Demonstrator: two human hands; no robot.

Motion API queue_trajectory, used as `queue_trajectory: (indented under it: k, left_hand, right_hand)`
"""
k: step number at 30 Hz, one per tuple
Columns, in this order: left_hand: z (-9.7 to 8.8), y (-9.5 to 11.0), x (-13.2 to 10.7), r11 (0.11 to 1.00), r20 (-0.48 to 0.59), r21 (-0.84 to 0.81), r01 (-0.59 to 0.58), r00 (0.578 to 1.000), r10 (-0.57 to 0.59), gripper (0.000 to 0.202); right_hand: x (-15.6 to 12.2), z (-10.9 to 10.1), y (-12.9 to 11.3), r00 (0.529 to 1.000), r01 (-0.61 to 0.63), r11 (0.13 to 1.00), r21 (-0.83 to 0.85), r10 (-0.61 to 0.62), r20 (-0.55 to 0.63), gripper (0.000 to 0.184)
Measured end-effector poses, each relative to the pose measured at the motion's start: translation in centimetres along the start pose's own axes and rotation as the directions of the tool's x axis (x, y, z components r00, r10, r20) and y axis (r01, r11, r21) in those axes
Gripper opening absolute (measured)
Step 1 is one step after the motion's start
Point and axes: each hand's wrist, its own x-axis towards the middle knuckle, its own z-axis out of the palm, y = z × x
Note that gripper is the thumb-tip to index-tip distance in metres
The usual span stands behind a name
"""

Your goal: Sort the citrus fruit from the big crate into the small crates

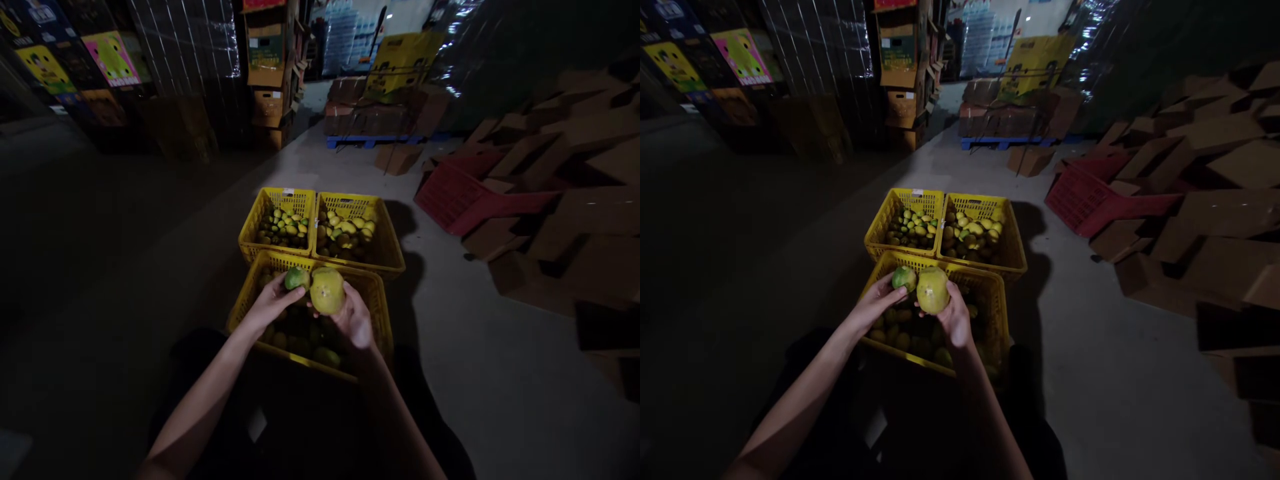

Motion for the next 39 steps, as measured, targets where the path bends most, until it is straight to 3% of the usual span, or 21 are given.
queue_trajectory:
  k: [4, 9, 15, 20, 27, 34, 39]
  left_hand:
    - [0.43, -0.37, -0.08, 0.999, -0.065, -0.04, 0.034, 0.997, -0.036, 0.054]
    - [0.38, -0.74, 0.05, 0.997, -0.117, -0.069, 0.021, 0.993, -0.029, 0.041]
    - [-0.1, -0.39, 0.18, 0.998, -0.047, 0.005, 0.07, 0.996, -0.07, 0.042]
    - [-0.05, -0.18, 0.16, 0.981, -0.05, -0.102, 0.164, 0.984, -0.169, 0.043]
    - [-0.2, 0.07, 0.53, 0.955, -0.119, -0.22, 0.197, 0.967, -0.227, 0.032]
    - [-0.22, 0.16, 0.61, 0.916, -0.106, -0.346, 0.204, 0.961, -0.255, 0.025]
    - [-0.18, -0.54, 0.75, 0.907, -0.093, -0.387, 0.169, 0.971, -0.22, 0.017]
  right_hand:
    - [-0.21, 0.45, 0.36, 0.999, 0.02, 0.999, -0.042, -0.019, 0.031, 0.041]
    - [-0.49, 0.96, 0.72, 0.998, 0.047, 0.997, -0.064, -0.045, 0.04, 0.043]
    - [-0.2, 0.69, 0.56, 0.988, 0.053, 0.998, 0.016, -0.05, -0.143, 0.039]
    - [-0.04, 0.14, 0.4, 0.981, 0.092, 0.995, 0.038, -0.084, -0.177, 0.033]
    - [-0.13, 0.11, 0.12, 0.999, 0.027, 0.995, 0.101, -0.023, -0.037, 0.032]
    - [-0.05, 0.33, -0.1, 0.994, -0.018, 0.999, 0.039, 0.022, -0.104, 0.044]
    - [-0.24, 0.21, 0.27, 0.991, 0.035, 0.999, -0.025, -0.037, -0.127, 0.049]
